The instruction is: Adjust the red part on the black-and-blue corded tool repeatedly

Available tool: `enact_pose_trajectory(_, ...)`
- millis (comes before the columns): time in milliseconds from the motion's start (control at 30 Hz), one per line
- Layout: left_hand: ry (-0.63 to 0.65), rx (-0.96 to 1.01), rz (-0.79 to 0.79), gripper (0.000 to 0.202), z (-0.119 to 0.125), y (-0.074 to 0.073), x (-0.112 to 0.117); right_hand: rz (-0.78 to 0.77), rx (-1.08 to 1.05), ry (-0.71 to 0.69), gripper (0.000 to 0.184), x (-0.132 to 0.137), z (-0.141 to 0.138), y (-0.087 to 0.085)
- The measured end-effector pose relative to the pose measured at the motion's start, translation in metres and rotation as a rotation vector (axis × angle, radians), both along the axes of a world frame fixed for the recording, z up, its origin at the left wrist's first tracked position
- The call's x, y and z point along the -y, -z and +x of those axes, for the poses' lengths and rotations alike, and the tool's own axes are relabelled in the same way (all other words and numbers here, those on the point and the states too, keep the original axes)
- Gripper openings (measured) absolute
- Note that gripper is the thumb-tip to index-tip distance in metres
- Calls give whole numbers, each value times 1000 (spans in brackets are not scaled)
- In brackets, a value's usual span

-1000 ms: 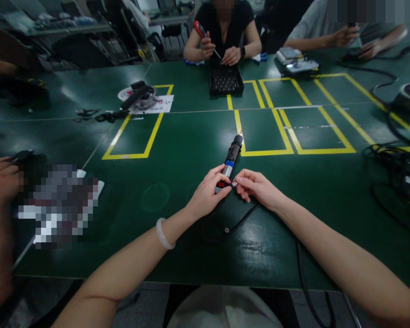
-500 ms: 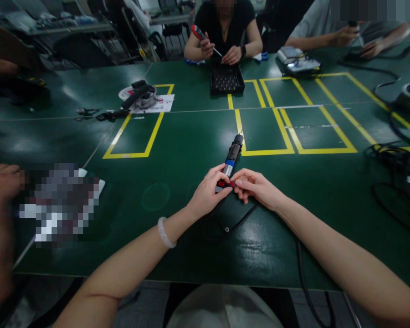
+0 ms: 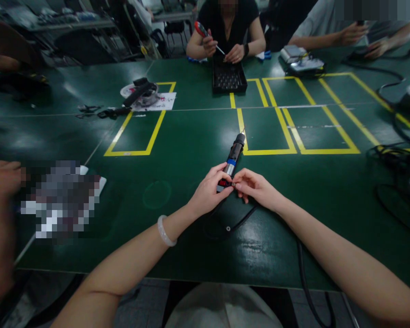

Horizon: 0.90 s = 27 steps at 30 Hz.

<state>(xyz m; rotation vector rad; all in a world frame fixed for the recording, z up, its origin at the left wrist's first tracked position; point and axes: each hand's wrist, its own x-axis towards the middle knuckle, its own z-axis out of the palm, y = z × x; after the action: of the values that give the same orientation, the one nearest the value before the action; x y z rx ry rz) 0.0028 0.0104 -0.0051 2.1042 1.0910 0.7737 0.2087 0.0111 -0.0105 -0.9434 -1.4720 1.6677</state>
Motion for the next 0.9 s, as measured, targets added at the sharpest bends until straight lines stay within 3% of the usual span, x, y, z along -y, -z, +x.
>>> enact_pose_trajectory(133, -8, -6, 4, 18, 1, -1, 1, -9, 17, -13, 31, 1, 0, -1)
enact_pose_trajectory(400, 8, -9, 24, 57, 2, 3, 0, 79, 164, -10, 26, -1, 3, 6)
enact_pose_trajectory(700, 22, -23, 28, 59, 1, 4, 0, -8, 178, -33, 29, -2, 5, 1)
enact_pose_trajectory(900, 19, -24, 36, 59, 2, 5, 0, 147, 318, 22, 23, -1, 4, 2)
